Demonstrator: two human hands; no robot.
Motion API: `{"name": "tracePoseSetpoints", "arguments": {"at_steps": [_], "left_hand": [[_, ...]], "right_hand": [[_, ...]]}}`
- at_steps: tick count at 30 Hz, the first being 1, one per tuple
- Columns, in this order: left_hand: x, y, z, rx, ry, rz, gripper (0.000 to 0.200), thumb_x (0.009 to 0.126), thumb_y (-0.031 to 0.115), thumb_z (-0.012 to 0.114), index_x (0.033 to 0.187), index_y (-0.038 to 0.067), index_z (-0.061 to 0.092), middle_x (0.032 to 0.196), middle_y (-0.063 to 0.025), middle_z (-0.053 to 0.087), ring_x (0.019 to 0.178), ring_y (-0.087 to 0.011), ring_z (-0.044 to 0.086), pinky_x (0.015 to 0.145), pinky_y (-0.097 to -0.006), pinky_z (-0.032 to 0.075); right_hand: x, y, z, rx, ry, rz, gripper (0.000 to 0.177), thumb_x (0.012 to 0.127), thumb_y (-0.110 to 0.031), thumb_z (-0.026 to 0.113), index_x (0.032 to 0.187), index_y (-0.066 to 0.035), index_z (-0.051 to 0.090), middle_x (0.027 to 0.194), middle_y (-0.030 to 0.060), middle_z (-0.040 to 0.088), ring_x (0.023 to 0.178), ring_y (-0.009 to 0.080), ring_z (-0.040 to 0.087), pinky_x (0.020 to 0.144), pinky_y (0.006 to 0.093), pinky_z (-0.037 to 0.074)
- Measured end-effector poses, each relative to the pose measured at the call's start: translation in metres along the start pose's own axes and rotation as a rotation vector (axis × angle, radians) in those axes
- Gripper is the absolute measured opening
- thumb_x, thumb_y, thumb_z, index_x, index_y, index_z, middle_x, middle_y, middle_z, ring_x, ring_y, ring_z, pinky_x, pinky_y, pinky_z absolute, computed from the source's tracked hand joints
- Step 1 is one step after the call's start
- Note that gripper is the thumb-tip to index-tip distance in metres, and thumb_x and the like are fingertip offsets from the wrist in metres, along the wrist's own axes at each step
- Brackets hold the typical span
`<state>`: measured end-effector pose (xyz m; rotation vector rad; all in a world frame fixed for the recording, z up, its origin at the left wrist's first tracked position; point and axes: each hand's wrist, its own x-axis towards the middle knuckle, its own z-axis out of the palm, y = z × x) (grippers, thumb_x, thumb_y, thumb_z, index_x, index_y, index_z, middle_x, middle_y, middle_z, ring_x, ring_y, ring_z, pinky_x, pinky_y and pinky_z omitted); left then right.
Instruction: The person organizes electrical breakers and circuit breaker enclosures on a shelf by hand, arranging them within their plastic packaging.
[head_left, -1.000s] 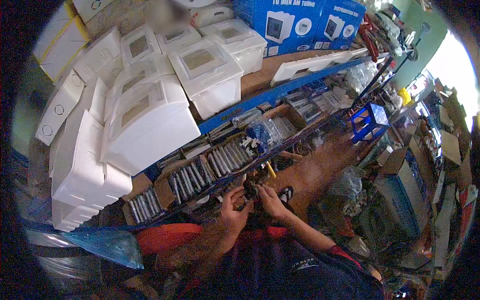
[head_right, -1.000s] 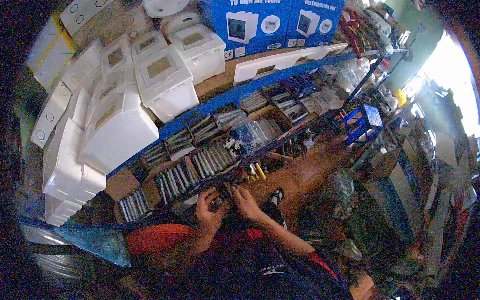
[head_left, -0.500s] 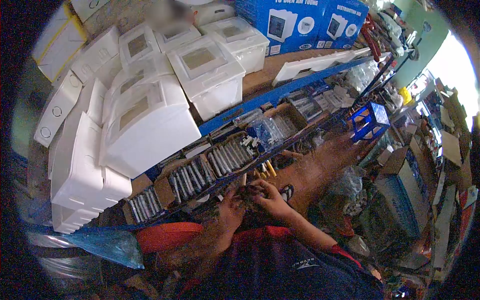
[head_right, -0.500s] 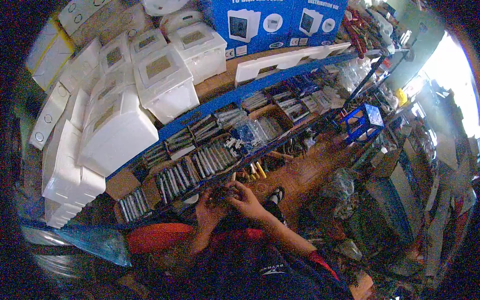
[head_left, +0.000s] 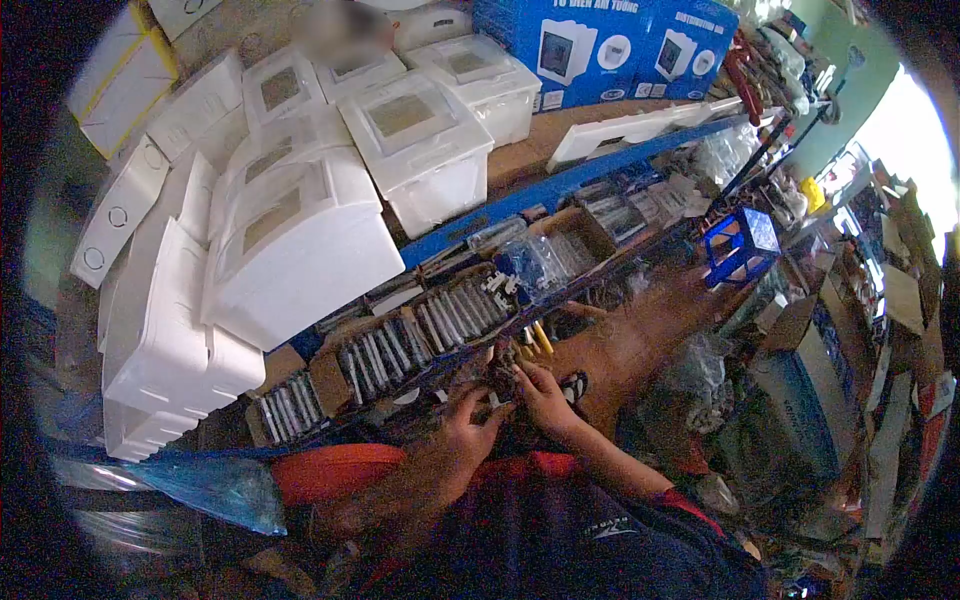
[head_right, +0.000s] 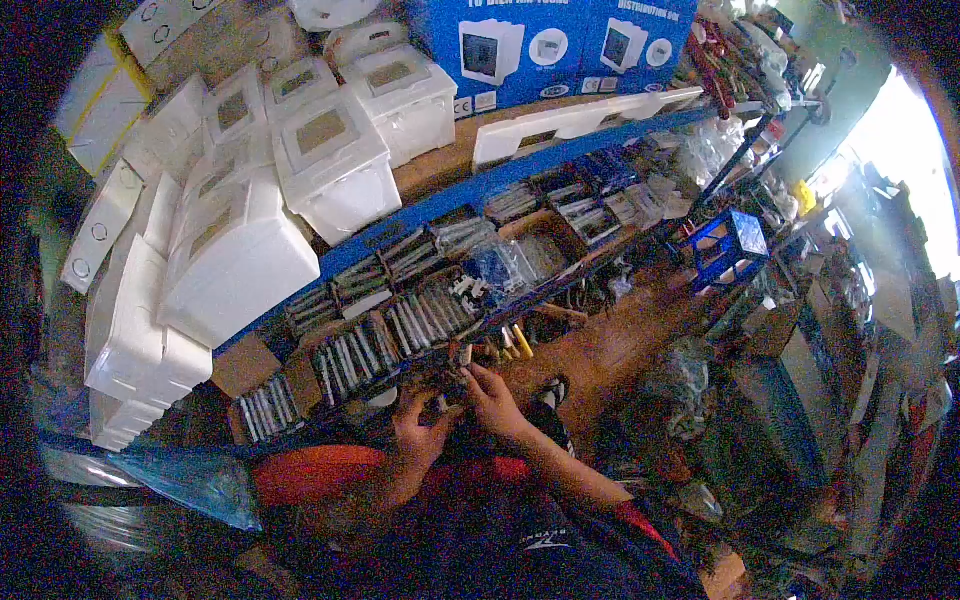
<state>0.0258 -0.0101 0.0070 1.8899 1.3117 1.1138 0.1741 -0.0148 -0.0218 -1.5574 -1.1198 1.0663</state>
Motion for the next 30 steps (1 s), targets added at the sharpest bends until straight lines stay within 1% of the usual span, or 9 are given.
{"name": "tracePoseSetpoints", "arguments": {"at_steps": [2,5,8,14,17,20,23,24,30], "left_hand": [[-0.008,-0.001,0.001,0.011,-0.064,-0.144,0.053,0.065,0.027,0.081,0.107,0.003,0.059,0.109,-0.0147,0.061,0.101,-0.0292,0.059,0.088,-0.0358,0.047],[-0.010,0.006,0.001,-0.170,0.025,-0.173,0.052,0.060,0.025,0.084,0.102,0.004,0.060,0.103,-0.0131,0.062,0.098,-0.0286,0.059,0.086,-0.0360,0.047],[-0.004,0.003,0.004,-0.146,0.030,0.082,0.050,0.058,0.022,0.086,0.098,0.005,0.061,0.097,-0.0110,0.061,0.095,-0.0264,0.060,0.084,-0.0357,0.048],[0.001,0.007,0.001,-0.226,-0.102,0.095,0.046,0.060,0.017,0.085,0.097,0.006,0.060,0.099,-0.0092,0.060,0.093,-0.0248,0.059,0.083,-0.0358,0.048],[-0.014,-0.017,0.012,-0.808,-0.185,-0.298,0.040,0.068,0.008,0.080,0.101,0.003,0.059,0.103,-0.0076,0.059,0.096,-0.0184,0.058,0.084,-0.0332,0.047],[0.008,0.008,0.013,-0.785,0.112,-0.190,0.034,0.076,0.004,0.072,0.106,0.001,0.056,0.103,-0.0082,0.058,0.092,-0.0169,0.059,0.080,-0.0298,0.049],[0.017,0.001,0.011,-0.655,0.142,-0.379,0.028,0.083,0.004,0.065,0.108,0.000,0.054,0.101,-0.0094,0.058,0.087,-0.0172,0.062,0.075,-0.0271,0.052],[0.019,-0.005,0.011,-0.661,0.111,-0.380,0.025,0.086,0.007,0.062,0.108,-0.001,0.054,0.101,-0.0088,0.058,0.084,-0.0171,0.063,0.071,-0.0265,0.053],[0.018,-0.017,0.018,-0.540,0.088,-0.376,0.027,0.080,0.004,0.069,0.102,-0.001,0.055,0.098,-0.0090,0.061,0.086,-0.0175,0.062,0.076,-0.0280,0.052]], "right_hand": [[-0.002,-0.040,-0.016,0.318,-0.205,0.345,0.035,0.093,-0.027,0.053,0.117,-0.001,0.053,0.099,0.0062,0.060,0.086,0.0129,0.056,0.077,0.0274,0.046],[0.003,-0.004,-0.022,0.524,-0.421,0.386,0.038,0.094,-0.032,0.049,0.118,-0.003,0.053,0.101,0.0048,0.060,0.086,0.0134,0.056,0.075,0.0266,0.047],[-0.002,-0.027,-0.035,0.437,-0.541,0.445,0.037,0.094,-0.029,0.046,0.119,-0.003,0.052,0.102,0.0042,0.060,0.085,0.0134,0.056,0.073,0.0267,0.047],[0.007,-0.038,-0.046,0.432,-0.606,0.615,0.033,0.091,-0.020,0.047,0.120,-0.004,0.052,0.105,0.0054,0.060,0.085,0.0141,0.058,0.073,0.0264,0.048],[0.012,0.021,-0.044,0.495,-0.695,0.575,0.038,0.086,-0.015,0.055,0.123,-0.006,0.049,0.113,0.0080,0.056,0.095,0.0173,0.056,0.081,0.0302,0.047],[0.016,0.067,-0.035,0.122,-0.949,-0.049,0.052,0.079,-0.008,0.063,0.128,-0.007,0.043,0.119,0.0104,0.053,0.107,0.0218,0.050,0.091,0.0353,0.042],[0.030,0.075,-0.040,0.010,-0.817,-0.166,0.060,0.075,-0.008,0.068,0.128,-0.004,0.040,0.121,0.0114,0.050,0.115,0.0242,0.044,0.097,0.0381,0.037],[0.036,0.042,-0.055,-0.020,-0.770,0.034,0.057,0.079,-0.005,0.065,0.128,-0.006,0.036,0.115,0.0102,0.052,0.107,0.0203,0.053,0.089,0.0336,0.045],[0.130,0.062,-0.095,-0.659,0.031,-0.106,0.094,0.069,-0.049,0.072,0.134,-0.002,0.023,0.124,0.0248,0.042,0.097,0.0421,0.057,0.075,0.0446,0.050]]}}
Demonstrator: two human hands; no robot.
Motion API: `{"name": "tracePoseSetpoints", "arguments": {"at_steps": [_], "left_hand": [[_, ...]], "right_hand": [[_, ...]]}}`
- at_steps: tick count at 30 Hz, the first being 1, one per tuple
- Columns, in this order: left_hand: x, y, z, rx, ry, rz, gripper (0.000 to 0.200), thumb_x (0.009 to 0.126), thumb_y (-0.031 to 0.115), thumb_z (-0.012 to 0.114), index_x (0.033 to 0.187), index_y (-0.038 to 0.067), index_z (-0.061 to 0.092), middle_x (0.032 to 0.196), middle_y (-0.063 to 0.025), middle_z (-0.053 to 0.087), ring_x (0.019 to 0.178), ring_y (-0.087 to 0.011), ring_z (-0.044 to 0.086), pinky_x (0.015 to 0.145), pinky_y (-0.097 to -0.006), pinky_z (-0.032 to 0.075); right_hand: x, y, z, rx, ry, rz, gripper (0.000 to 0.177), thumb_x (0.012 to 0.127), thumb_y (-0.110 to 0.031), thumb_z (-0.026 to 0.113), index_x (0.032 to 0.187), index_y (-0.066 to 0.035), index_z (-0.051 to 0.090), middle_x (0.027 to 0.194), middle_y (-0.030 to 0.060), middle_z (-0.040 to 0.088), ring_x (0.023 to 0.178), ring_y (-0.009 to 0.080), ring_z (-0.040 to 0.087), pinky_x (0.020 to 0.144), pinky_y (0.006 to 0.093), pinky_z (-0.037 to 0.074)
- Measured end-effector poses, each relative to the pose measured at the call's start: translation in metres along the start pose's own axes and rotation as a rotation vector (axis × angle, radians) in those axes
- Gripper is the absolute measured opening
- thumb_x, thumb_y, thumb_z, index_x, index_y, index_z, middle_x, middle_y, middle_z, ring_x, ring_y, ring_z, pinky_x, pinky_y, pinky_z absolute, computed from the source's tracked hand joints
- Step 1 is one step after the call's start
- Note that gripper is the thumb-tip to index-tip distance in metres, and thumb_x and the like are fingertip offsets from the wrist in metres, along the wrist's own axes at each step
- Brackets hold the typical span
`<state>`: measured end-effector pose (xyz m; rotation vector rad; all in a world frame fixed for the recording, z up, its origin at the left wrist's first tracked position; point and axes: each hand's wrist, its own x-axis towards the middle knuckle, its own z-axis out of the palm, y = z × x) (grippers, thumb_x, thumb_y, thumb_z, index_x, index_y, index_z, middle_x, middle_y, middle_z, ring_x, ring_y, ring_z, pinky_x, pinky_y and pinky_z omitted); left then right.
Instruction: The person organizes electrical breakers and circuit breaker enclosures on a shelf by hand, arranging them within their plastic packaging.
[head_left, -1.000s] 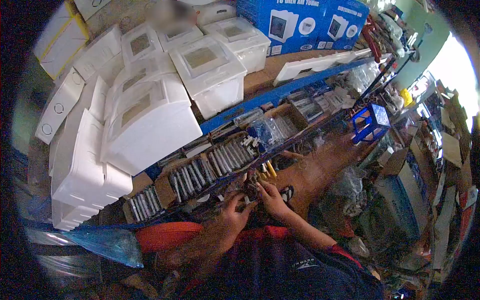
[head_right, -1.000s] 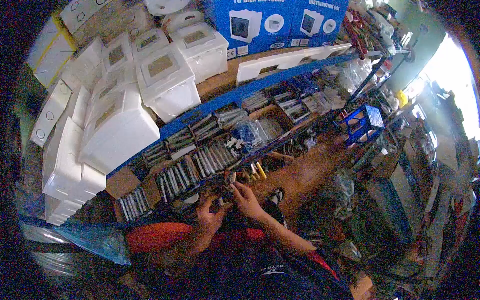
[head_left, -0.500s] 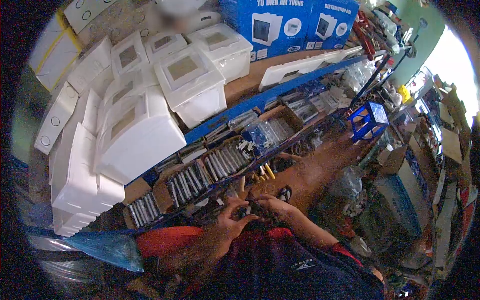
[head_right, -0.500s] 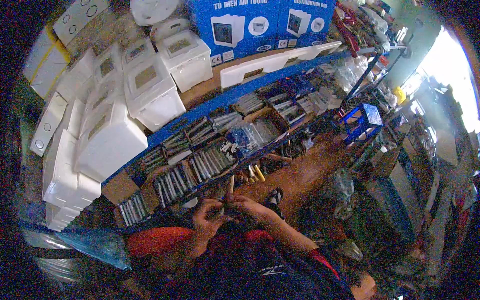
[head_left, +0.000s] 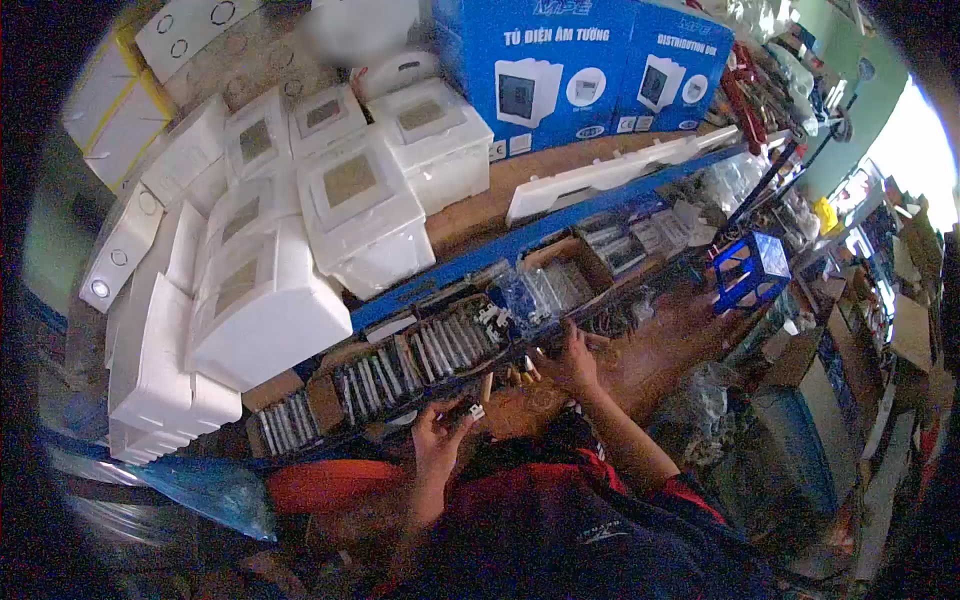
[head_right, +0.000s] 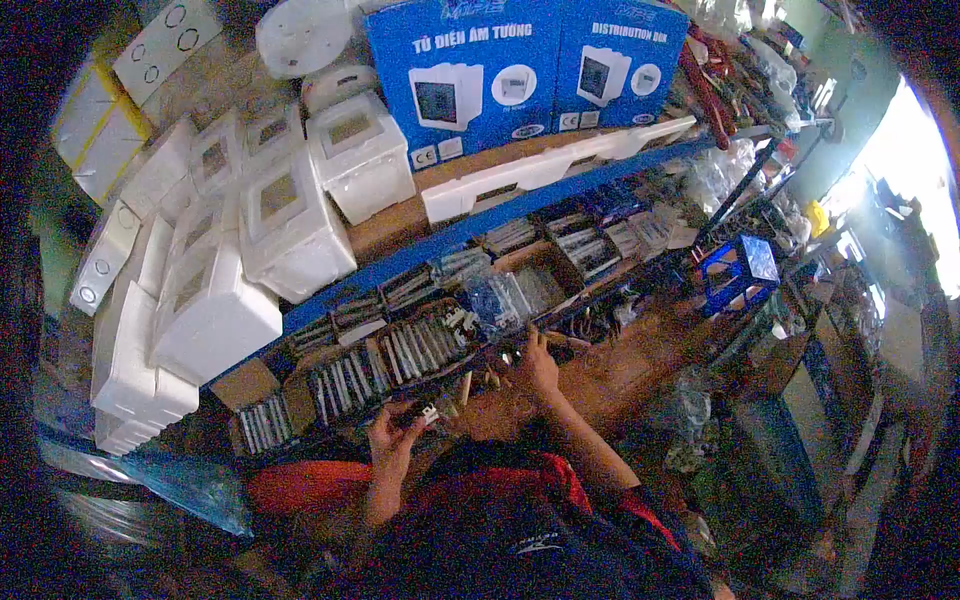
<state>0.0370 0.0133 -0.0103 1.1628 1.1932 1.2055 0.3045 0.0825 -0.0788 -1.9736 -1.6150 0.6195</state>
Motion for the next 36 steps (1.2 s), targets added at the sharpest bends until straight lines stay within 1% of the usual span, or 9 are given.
{"name": "tracePoseSetpoints", "arguments": {"at_steps": [2,5,9,13,16,20,24,30,36], "left_hand": [[-0.002,0.002,0.006,0.038,0.003,-0.052,0.028,0.078,0.003,0.070,0.100,-0.002,0.055,0.096,-0.0097,0.062,0.087,-0.0173,0.062,0.077,-0.0286,0.051],[-0.005,0.013,0.019,0.080,0.021,-0.097,0.030,0.075,0.002,0.072,0.099,-0.002,0.055,0.096,-0.0111,0.062,0.088,-0.0167,0.062,0.078,-0.0290,0.051],[-0.011,0.029,0.032,0.032,0.094,-0.137,0.030,0.072,0.013,0.077,0.095,0.002,0.060,0.092,-0.0055,0.063,0.087,-0.0146,0.059,0.077,-0.0281,0.048],[-0.014,0.026,0.019,0.169,0.117,-0.163,0.030,0.076,0.015,0.074,0.098,0.001,0.059,0.095,-0.0058,0.064,0.086,-0.0130,0.060,0.075,-0.0268,0.047],[-0.013,-0.002,-0.002,0.203,0.146,-0.150,0.030,0.076,0.015,0.074,0.099,0.001,0.060,0.096,-0.0063,0.065,0.087,-0.0136,0.060,0.075,-0.0265,0.047],[-0.004,-0.028,-0.016,-0.127,0.231,-0.136,0.030,0.078,0.012,0.071,0.104,0.001,0.060,0.100,-0.0062,0.064,0.090,-0.0150,0.060,0.079,-0.0286,0.047],[0.028,-0.001,-0.024,-0.268,0.127,-0.084,0.029,0.080,0.009,0.068,0.106,-0.001,0.059,0.102,-0.0069,0.064,0.094,-0.0151,0.059,0.083,-0.0282,0.047],[0.071,0.075,-0.019,0.027,0.030,0.055,0.029,0.080,0.010,0.068,0.107,0.000,0.059,0.101,-0.0061,0.063,0.092,-0.0134,0.059,0.082,-0.0270,0.047],[0.091,0.091,-0.034,0.352,-0.355,-0.010,0.029,0.080,0.010,0.069,0.105,0.002,0.059,0.097,-0.0035,0.062,0.083,-0.0099,0.058,0.075,-0.0264,0.047]], "right_hand": [[0.024,-0.023,-0.018,-0.076,-0.027,0.154,0.103,0.065,-0.057,0.072,0.135,-0.001,0.022,0.127,0.0238,0.040,0.104,0.0424,0.054,0.080,0.0458,0.048],[0.055,-0.016,0.009,-0.154,-0.098,0.146,0.113,0.059,-0.062,0.073,0.137,-0.001,0.019,0.131,0.0246,0.035,0.105,0.0437,0.053,0.080,0.0467,0.048],[0.078,0.034,0.062,-0.237,-0.080,0.105,0.105,0.064,-0.051,0.075,0.138,0.000,0.019,0.131,0.0234,0.036,0.099,0.0428,0.056,0.074,0.0474,0.050],[0.071,0.040,0.052,-0.172,-0.039,0.100,0.094,0.065,-0.040,0.077,0.133,0.000,0.026,0.123,0.0235,0.043,0.096,0.0413,0.057,0.069,0.0465,0.051],[0.045,0.027,0.017,-0.056,0.003,0.029,0.086,0.064,-0.036,0.077,0.129,-0.002,0.031,0.123,0.0230,0.043,0.097,0.0430,0.055,0.073,0.0460,0.049],[0.015,0.036,0.026,0.114,0.092,-0.055,0.077,0.065,-0.028,0.076,0.126,-0.004,0.035,0.126,0.0211,0.040,0.109,0.0421,0.047,0.085,0.0454,0.045],[-0.026,-0.019,0.002,0.282,0.188,-0.252,0.071,0.065,-0.021,0.075,0.124,-0.007,0.039,0.130,0.0191,0.038,0.118,0.0400,0.041,0.094,0.0437,0.040],[-0.067,-0.058,0.002,0.294,0.126,-0.263,0.070,0.067,-0.020,0.074,0.127,-0.010,0.038,0.133,0.0174,0.037,0.120,0.0380,0.042,0.095,0.0424,0.041],[-0.089,-0.068,-0.003,0.247,0.098,-0.264,0.069,0.067,-0.021,0.074,0.127,-0.013,0.041,0.134,0.0174,0.035,0.120,0.0387,0.042,0.093,0.0434,0.043]]}}
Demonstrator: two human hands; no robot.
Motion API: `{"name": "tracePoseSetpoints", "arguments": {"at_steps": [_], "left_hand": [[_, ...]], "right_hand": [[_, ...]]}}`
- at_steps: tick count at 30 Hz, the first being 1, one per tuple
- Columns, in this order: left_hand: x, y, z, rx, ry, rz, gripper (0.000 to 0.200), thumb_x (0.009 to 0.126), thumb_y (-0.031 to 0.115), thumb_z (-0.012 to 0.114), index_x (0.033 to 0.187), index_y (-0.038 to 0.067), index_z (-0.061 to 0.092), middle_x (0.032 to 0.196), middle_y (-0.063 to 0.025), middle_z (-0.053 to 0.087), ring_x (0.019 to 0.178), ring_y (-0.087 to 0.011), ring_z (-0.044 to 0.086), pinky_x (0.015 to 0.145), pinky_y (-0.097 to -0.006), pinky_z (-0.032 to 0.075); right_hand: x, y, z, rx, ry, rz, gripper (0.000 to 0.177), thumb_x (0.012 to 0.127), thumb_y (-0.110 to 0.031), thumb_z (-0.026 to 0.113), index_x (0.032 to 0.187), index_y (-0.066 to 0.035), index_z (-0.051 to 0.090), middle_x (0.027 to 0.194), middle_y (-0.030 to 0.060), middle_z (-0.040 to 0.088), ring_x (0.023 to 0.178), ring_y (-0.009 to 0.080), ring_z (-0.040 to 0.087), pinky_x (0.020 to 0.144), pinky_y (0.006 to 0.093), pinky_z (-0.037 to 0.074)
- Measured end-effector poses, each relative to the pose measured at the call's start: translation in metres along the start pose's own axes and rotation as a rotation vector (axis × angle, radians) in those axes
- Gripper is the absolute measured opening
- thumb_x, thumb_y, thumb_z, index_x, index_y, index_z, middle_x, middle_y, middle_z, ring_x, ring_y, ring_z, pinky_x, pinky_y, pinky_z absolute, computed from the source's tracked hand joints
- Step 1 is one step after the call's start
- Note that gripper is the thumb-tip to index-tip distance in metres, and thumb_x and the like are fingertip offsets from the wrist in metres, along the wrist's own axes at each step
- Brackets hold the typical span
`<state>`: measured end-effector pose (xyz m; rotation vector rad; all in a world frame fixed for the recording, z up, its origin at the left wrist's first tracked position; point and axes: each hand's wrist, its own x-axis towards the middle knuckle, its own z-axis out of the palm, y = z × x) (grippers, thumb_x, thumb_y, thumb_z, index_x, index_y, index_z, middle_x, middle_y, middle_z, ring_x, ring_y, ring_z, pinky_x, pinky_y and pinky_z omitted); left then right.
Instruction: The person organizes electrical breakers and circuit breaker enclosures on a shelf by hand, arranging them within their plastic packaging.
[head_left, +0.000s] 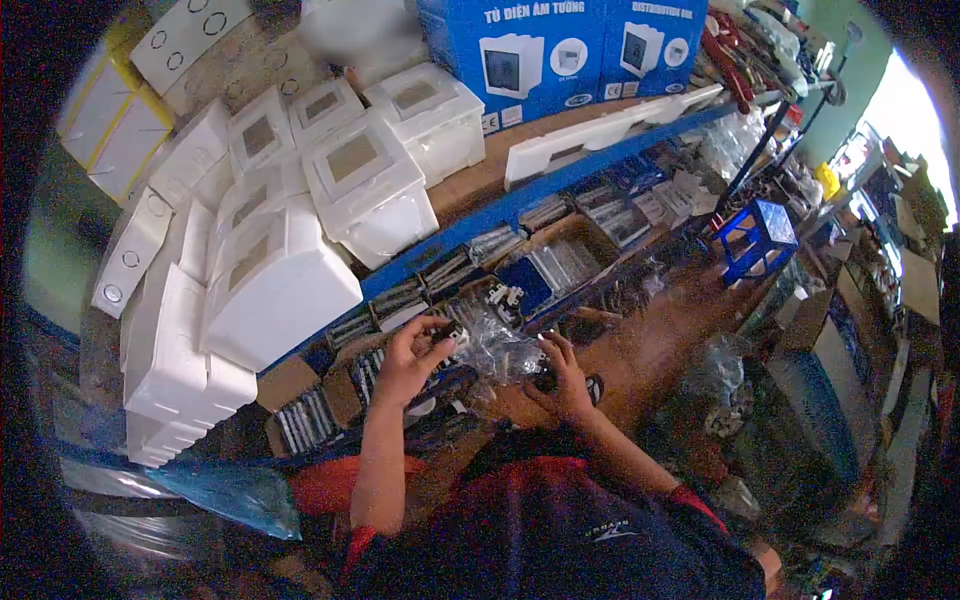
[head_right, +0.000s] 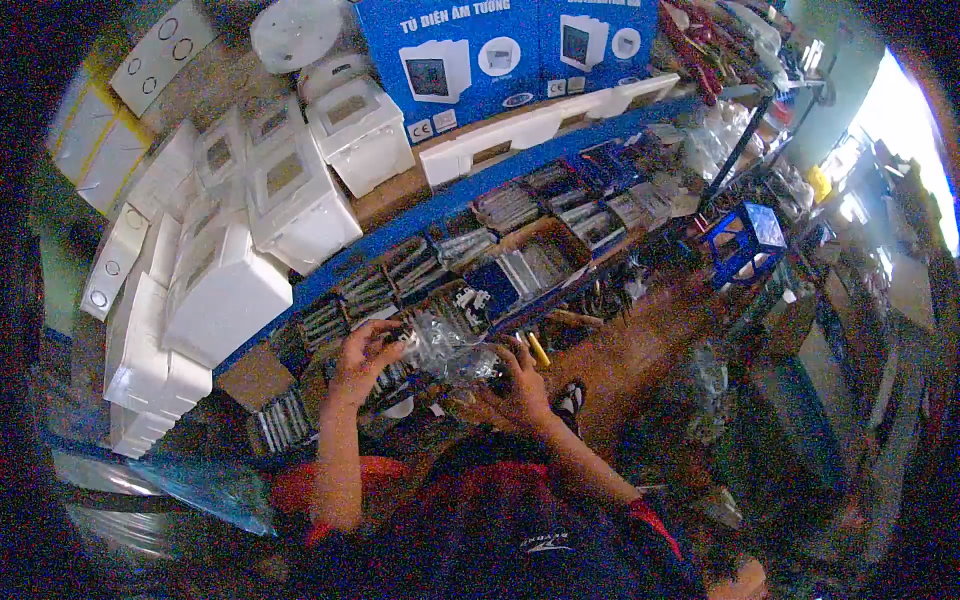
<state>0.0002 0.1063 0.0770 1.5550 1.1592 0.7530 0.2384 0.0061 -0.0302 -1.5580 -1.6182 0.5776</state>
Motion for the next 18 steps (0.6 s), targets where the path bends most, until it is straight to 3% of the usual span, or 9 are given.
{"name": "tracePoseSetpoints", "arguments": {"at_steps": [1,4,10,18], "left_hand": [[0.001,0.002,-0.004,0.080,-0.072,0.019,0.029,0.079,0.010,0.069,0.105,0.002,0.059,0.096,-0.0032,0.062,0.082,-0.0096,0.058,0.074,-0.0266,0.047],[0.005,0.001,-0.008,-0.195,-0.249,-0.107,0.028,0.078,0.009,0.069,0.104,0.003,0.059,0.093,-0.0020,0.062,0.078,-0.0097,0.058,0.072,-0.0274,0.048],[0.018,-0.021,-0.019,-0.189,-0.462,-0.064,0.030,0.076,0.006,0.071,0.104,0.002,0.064,0.088,-0.0019,0.064,0.076,-0.0088,0.059,0.067,-0.0251,0.050],[0.016,-0.007,-0.029,0.047,-0.450,-0.056,0.035,0.074,0.001,0.071,0.108,0.003,0.064,0.088,-0.0010,0.064,0.075,-0.0068,0.057,0.067,-0.0228,0.049]], "right_hand": [[-0.001,-0.003,-0.002,-0.004,-0.019,0.015,0.069,0.067,-0.021,0.074,0.128,-0.013,0.041,0.134,0.0174,0.035,0.120,0.0390,0.042,0.093,0.0437,0.043],[-0.005,-0.008,-0.004,-0.025,-0.061,0.043,0.069,0.067,-0.023,0.073,0.129,-0.014,0.042,0.133,0.0176,0.036,0.119,0.0399,0.043,0.094,0.0445,0.043],[-0.006,-0.018,-0.005,-0.045,-0.108,0.073,0.074,0.065,-0.022,0.074,0.131,-0.019,0.041,0.132,0.0184,0.036,0.116,0.0422,0.045,0.092,0.0458,0.044],[0.001,-0.025,-0.004,-0.086,-0.039,0.016,0.078,0.062,-0.020,0.077,0.132,-0.021,0.041,0.132,0.0183,0.037,0.114,0.0419,0.046,0.089,0.0460,0.046]]}}
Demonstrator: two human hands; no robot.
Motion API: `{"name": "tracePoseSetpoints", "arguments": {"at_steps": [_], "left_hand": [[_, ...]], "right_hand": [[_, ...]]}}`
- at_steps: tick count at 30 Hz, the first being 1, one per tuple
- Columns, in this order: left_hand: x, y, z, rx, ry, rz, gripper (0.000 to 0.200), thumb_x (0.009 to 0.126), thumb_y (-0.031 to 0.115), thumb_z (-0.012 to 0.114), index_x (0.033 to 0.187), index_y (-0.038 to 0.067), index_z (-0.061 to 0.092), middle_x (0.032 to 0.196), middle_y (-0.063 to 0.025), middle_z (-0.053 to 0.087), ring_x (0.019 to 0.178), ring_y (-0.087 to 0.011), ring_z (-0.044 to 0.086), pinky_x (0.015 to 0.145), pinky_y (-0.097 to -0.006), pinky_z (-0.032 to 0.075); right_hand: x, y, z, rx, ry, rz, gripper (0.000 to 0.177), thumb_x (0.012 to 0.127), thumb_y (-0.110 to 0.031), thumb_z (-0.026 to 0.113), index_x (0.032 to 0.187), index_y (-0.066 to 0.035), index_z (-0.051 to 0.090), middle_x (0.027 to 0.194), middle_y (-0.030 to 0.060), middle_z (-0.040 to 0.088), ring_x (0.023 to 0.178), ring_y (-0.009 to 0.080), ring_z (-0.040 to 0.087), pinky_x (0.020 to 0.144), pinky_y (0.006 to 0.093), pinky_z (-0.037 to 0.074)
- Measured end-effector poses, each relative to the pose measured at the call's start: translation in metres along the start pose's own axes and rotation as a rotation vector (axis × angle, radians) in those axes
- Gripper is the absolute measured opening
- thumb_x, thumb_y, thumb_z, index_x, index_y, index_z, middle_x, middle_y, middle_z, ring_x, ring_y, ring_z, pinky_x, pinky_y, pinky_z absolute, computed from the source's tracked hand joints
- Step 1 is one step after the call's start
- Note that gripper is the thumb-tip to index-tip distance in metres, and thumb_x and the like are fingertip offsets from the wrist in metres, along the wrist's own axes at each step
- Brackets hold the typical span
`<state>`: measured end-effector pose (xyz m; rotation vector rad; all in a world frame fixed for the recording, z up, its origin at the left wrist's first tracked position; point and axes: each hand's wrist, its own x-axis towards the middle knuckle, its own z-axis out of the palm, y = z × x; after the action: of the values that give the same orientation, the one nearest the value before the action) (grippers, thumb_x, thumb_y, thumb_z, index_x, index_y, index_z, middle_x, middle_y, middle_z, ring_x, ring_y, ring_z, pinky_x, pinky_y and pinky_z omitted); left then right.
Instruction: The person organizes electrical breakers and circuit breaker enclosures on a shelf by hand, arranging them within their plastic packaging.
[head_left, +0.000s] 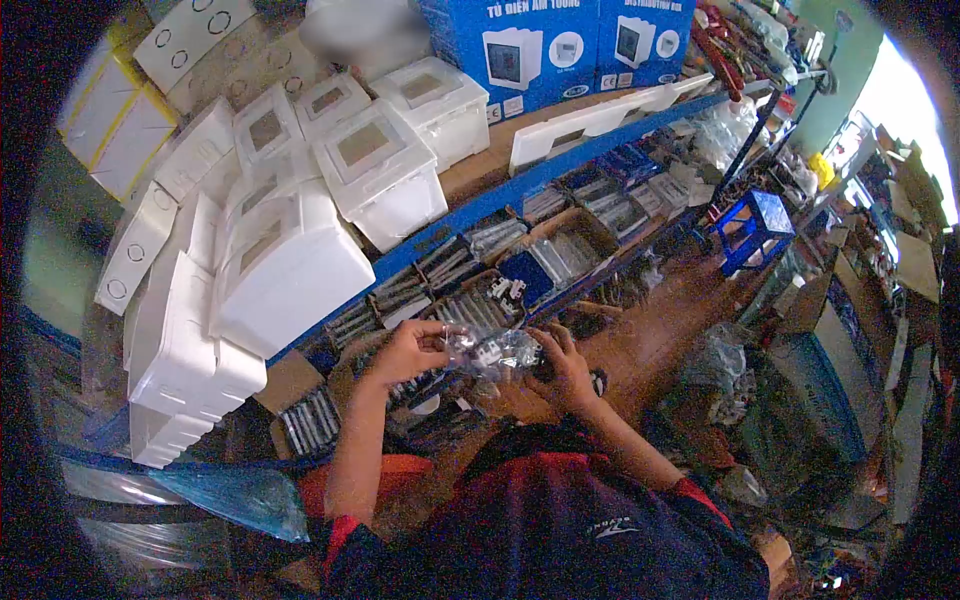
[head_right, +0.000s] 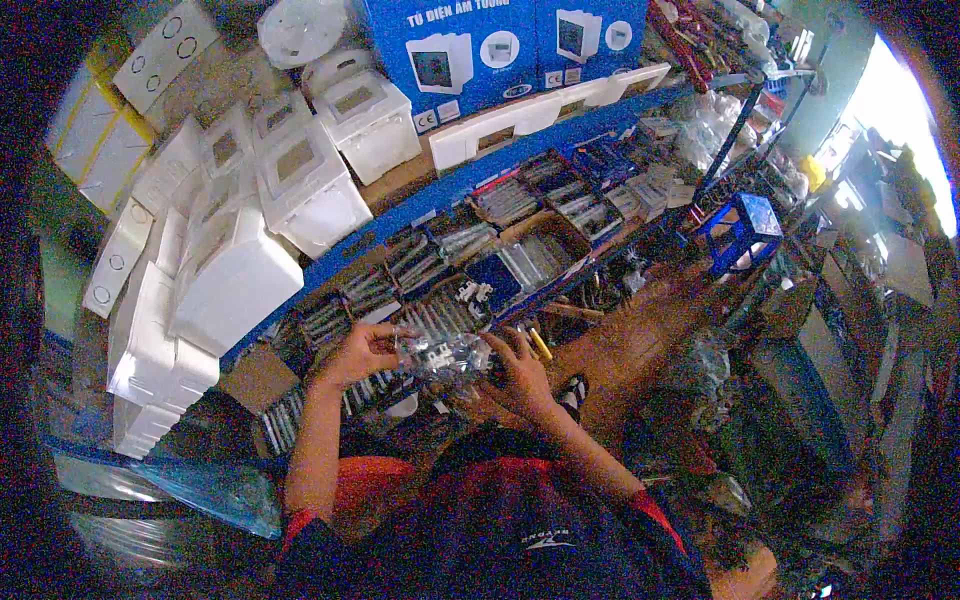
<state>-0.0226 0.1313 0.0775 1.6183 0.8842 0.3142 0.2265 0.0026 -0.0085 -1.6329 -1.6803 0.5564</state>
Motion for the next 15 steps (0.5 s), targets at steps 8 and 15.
{"name": "tracePoseSetpoints", "arguments": {"at_steps": [8,15], "left_hand": [[-0.013,0.046,-0.011,0.157,0.170,0.187,0.030,0.080,-0.005,0.057,0.109,0.002,0.063,0.103,-0.0045,0.062,0.091,-0.0101,0.056,0.076,-0.0239,0.047],[-0.023,0.067,-0.020,0.057,0.310,0.269,0.027,0.085,-0.003,0.053,0.110,0.001,0.060,0.108,-0.0052,0.060,0.094,-0.0130,0.057,0.081,-0.0258,0.048]], "right_hand": [[0.027,-0.015,-0.002,0.163,0.211,-0.136,0.075,0.064,-0.010,0.076,0.130,-0.013,0.040,0.127,0.0154,0.042,0.110,0.0311,0.051,0.085,0.0369,0.047],[0.040,-0.061,-0.030,0.859,-0.023,-0.023,0.085,0.071,-0.007,0.074,0.140,-0.012,0.025,0.133,0.0106,0.041,0.115,0.0220,0.048,0.094,0.0363,0.042]]}}
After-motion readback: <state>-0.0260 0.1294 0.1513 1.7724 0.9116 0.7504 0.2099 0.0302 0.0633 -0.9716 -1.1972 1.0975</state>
